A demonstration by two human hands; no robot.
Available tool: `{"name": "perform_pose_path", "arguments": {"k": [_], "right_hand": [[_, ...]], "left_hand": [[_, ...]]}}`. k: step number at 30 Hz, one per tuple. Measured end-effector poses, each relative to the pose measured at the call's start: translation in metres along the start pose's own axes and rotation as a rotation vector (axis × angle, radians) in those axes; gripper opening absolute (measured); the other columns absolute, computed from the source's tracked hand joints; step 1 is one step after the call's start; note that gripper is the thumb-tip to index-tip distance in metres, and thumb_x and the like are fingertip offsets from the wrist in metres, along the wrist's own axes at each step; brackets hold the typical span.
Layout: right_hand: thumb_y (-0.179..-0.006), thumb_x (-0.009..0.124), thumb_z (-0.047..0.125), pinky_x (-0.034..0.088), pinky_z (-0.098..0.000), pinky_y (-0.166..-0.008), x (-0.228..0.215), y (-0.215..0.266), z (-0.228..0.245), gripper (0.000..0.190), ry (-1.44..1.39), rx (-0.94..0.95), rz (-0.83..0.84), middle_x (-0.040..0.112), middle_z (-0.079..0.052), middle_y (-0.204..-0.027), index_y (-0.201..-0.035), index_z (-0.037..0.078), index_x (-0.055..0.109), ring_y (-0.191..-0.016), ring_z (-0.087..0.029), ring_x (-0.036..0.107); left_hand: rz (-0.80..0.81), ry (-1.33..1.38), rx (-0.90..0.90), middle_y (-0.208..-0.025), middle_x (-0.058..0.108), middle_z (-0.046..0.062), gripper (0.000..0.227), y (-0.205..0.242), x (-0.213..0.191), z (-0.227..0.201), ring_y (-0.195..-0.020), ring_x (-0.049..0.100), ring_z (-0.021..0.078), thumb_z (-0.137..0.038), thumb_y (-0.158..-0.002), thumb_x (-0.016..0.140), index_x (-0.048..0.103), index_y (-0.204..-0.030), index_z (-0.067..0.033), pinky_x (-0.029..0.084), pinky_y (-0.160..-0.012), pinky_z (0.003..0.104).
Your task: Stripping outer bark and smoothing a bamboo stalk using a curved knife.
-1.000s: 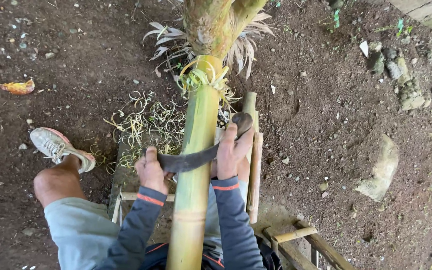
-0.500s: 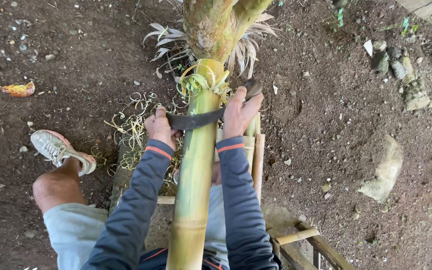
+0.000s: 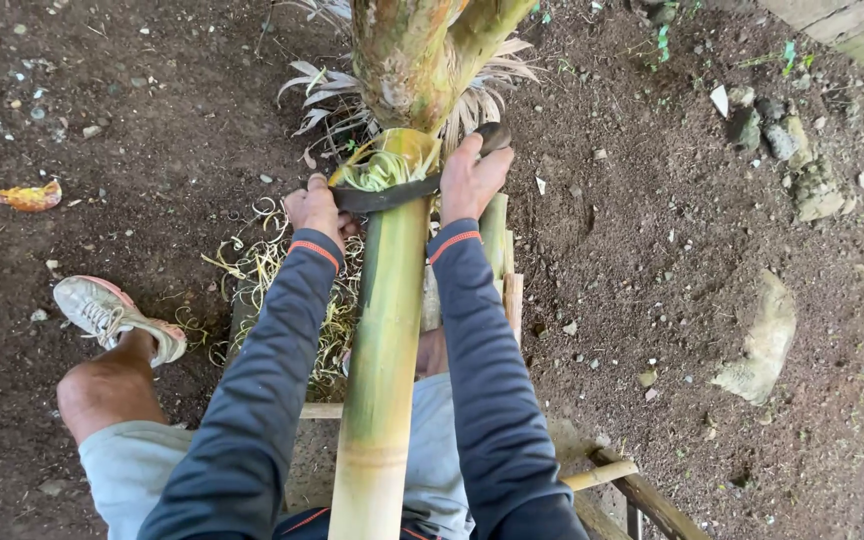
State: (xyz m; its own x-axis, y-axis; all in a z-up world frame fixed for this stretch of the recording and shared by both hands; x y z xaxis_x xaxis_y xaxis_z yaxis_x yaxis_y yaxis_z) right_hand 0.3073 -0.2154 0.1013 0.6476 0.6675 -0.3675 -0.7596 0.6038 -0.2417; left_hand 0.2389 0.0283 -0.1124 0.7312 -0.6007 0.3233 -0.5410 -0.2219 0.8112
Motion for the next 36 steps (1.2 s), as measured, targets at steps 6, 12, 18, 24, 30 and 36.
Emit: {"name": "perform_pose_path", "arguments": {"k": [6, 12, 18, 24, 30, 36], "right_hand": [[-0.095, 0.057, 0.026, 0.048, -0.0447, -0.091, -0.008, 0.002, -0.017, 0.04, -0.031, 0.002, 0.031, 0.064, -0.023, -0.108, -0.116, -0.008, 0.054, -0.098, -0.035, 0.062], [-0.091, 0.064, 0.017, 0.051, -0.0308, -0.053, -0.089, 0.071, -0.08, 0.026, -0.591, 0.491, -0.024, 0.058, -0.007, -0.088, -0.11, 0.007, 0.05, -0.066, -0.015, 0.058], [-0.093, 0.061, 0.016, 0.045, -0.0305, -0.045, -0.12, 0.137, -0.139, 0.013, -0.717, 0.697, 0.022, 0.054, -0.004, -0.068, -0.097, 0.004, 0.06, -0.053, -0.016, 0.053], [-0.093, 0.061, 0.015, 0.045, -0.0344, -0.047, -0.106, 0.17, -0.153, 0.012, -0.851, 0.818, -0.024, 0.053, -0.007, -0.066, -0.087, 0.007, 0.055, -0.052, -0.021, 0.053], [-0.092, 0.063, 0.012, 0.045, -0.0339, -0.048, -0.104, 0.177, -0.167, 0.01, -0.9, 0.807, -0.016, 0.053, -0.006, -0.067, -0.087, 0.006, 0.057, -0.053, -0.02, 0.054], [-0.09, 0.064, 0.01, 0.046, -0.0326, -0.046, -0.098, 0.177, -0.163, 0.01, -0.924, 0.803, -0.006, 0.049, -0.003, -0.068, -0.089, 0.009, 0.054, -0.051, -0.019, 0.052]], "left_hand": [[0.065, -0.014, 0.03, -0.085, 0.054, 0.008, 0.034, 0.02, -0.008, -0.006, -0.052, 0.051, 0.0174, -0.04, -0.095, 0.06, 0.04, -0.108, -0.0166, 0.04, -0.041, 0.036], [0.731, -0.128, 0.024, -0.13, 0.06, 0.015, 0.075, 0.147, -0.067, 0.081, -0.12, 0.059, 0.0252, -0.06, -0.092, 0.059, 0.052, -0.132, 0.0031, 0.049, -0.107, 0.043], [1.176, 0.168, -0.497, -0.117, 0.069, 0.024, 0.083, 0.317, -0.113, 0.127, -0.101, 0.072, 0.0336, -0.058, -0.083, 0.068, 0.052, -0.135, 0.0048, 0.059, -0.089, 0.043], [0.749, -0.217, -0.138, -0.086, 0.073, 0.016, 0.048, 0.307, -0.128, 0.093, -0.068, 0.073, 0.0235, -0.033, -0.083, 0.071, 0.065, -0.113, 0.0033, 0.061, -0.058, 0.036], [0.637, -0.443, 0.107, -0.081, 0.074, 0.01, 0.037, 0.322, -0.122, 0.066, -0.063, 0.07, 0.0159, -0.021, -0.081, 0.079, 0.068, -0.108, 0.0009, 0.058, -0.055, 0.032], [0.614, -0.458, 0.109, -0.081, 0.075, 0.01, 0.039, 0.313, -0.122, 0.062, -0.061, 0.069, 0.016, -0.024, -0.081, 0.079, 0.069, -0.107, 0.0029, 0.058, -0.054, 0.032]]}}
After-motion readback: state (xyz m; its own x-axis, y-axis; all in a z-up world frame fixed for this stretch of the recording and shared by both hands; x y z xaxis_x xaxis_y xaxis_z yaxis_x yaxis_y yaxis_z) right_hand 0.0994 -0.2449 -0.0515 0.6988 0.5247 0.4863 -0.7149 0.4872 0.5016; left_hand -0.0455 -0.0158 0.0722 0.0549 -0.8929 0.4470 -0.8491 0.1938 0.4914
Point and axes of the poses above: each hand's wrist, its own y-axis away from the middle knuckle, its own x-axis out of the palm, z = x × y, the point moved 10 cm from there along -y, towards the middle knuckle
